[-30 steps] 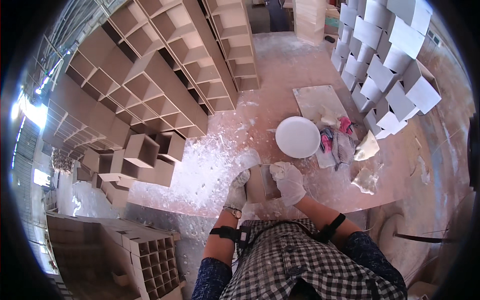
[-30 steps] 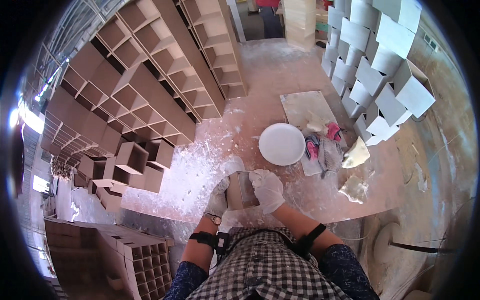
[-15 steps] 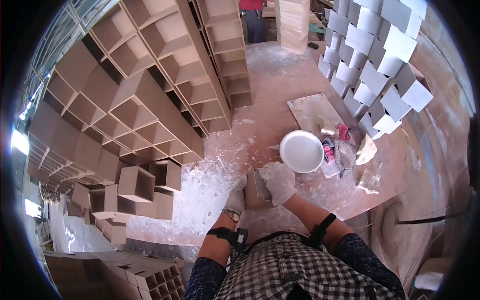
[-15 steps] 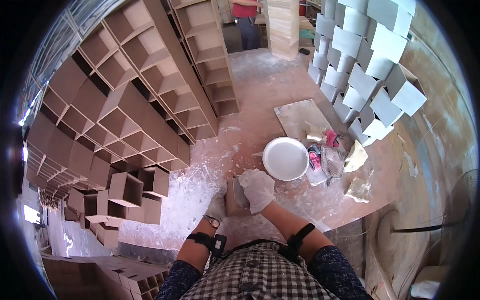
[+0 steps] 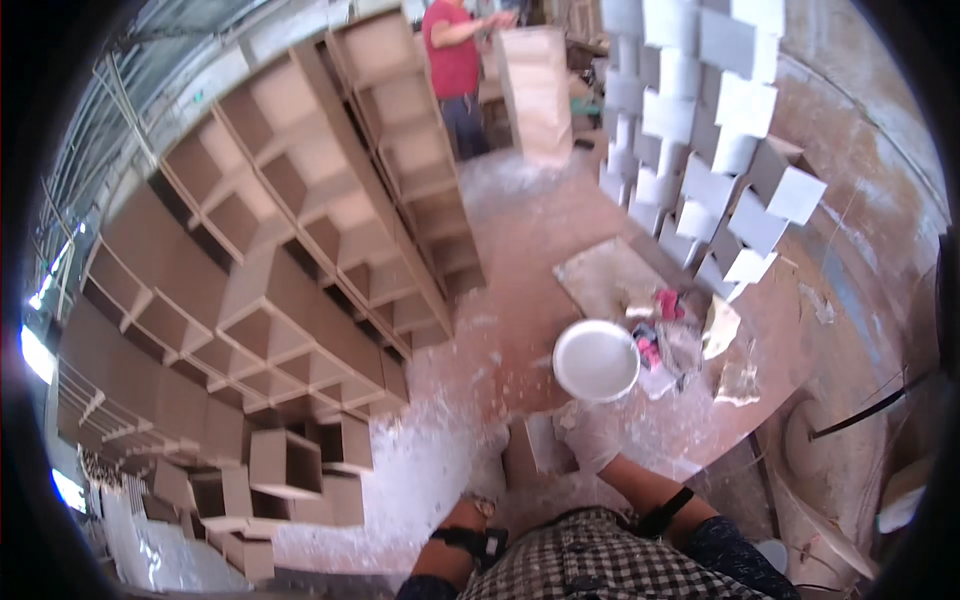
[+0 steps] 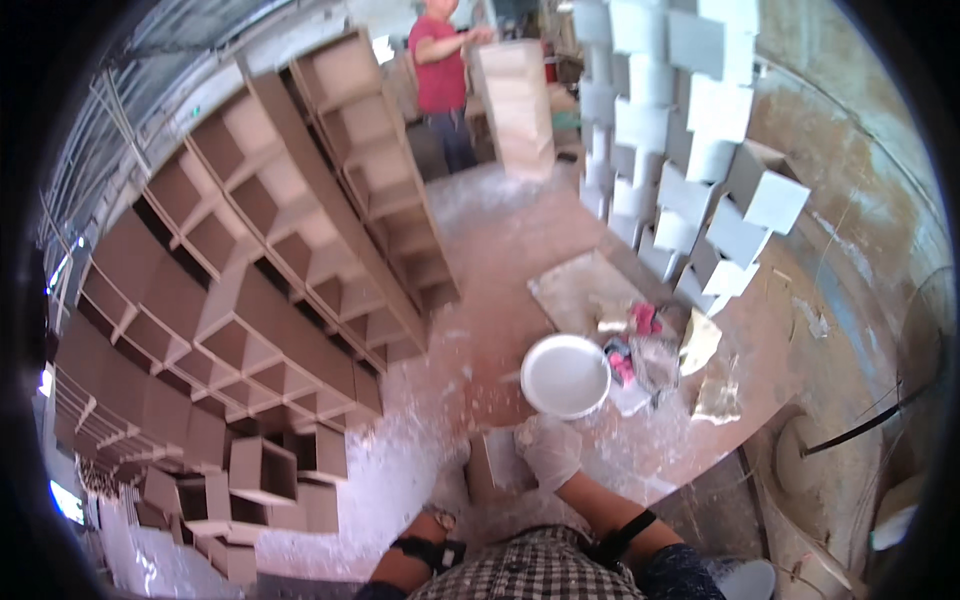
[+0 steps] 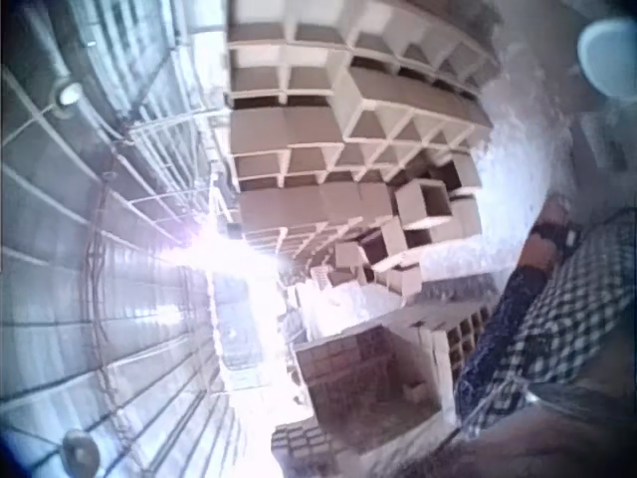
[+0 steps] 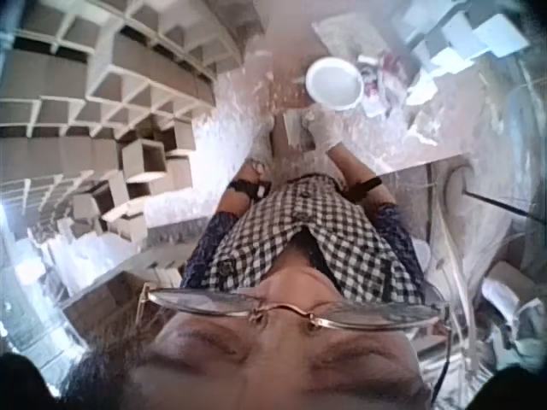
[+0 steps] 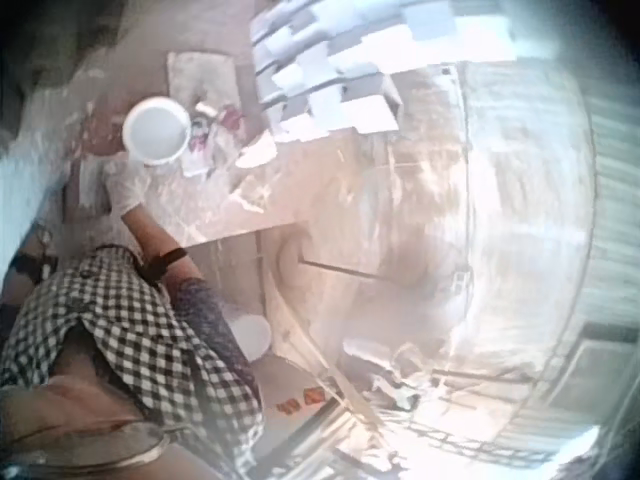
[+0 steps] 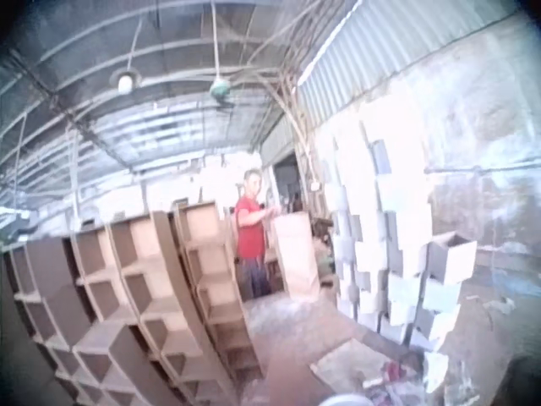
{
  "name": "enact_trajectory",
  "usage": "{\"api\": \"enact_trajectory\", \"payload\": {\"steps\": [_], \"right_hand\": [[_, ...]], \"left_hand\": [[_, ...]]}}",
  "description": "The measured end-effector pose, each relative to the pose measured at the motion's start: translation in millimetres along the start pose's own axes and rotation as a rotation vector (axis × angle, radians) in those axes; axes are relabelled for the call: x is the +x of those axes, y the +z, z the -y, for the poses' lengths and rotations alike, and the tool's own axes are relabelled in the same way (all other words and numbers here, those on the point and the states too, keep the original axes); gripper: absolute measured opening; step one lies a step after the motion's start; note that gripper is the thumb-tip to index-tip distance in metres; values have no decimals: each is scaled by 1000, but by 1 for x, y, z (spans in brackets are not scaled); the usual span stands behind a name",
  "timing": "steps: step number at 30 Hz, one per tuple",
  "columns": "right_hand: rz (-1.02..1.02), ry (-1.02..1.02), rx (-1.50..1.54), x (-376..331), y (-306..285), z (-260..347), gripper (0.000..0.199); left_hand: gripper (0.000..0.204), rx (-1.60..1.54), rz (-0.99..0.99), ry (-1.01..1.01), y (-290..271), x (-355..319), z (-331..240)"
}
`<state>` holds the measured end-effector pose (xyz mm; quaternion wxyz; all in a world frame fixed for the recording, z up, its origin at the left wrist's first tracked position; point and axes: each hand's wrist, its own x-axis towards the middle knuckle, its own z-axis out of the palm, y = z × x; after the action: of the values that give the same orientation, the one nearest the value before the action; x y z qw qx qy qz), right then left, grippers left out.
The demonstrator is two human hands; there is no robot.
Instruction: Applying finishing material or adhesive to the edges of small wooden boxes using a sponge.
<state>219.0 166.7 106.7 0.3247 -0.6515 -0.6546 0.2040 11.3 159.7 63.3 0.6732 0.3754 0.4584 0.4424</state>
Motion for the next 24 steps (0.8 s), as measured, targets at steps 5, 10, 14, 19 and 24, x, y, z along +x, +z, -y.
{"api": "enact_trajectory", "payload": {"steps": [5,10,14,19,24], "right_hand": [[100,36,-11,-8,-5,15,15],[89,-182,248,-26,-6,26,19],[241,-207,355,-41,36,-18,21],[297,-404,105,-53,-2,25,21],[322,-279,-199,-46,0,19,24]], "left_hand": [[46,-46,3,-15,-2,-2,0],[47,-254,116,-55,-37,46,54],[45,-335,164,-105,-45,71,36],[50,-164,80,-3,-52,54,40],[53,-191,117,-87,21,3,-23]]}}
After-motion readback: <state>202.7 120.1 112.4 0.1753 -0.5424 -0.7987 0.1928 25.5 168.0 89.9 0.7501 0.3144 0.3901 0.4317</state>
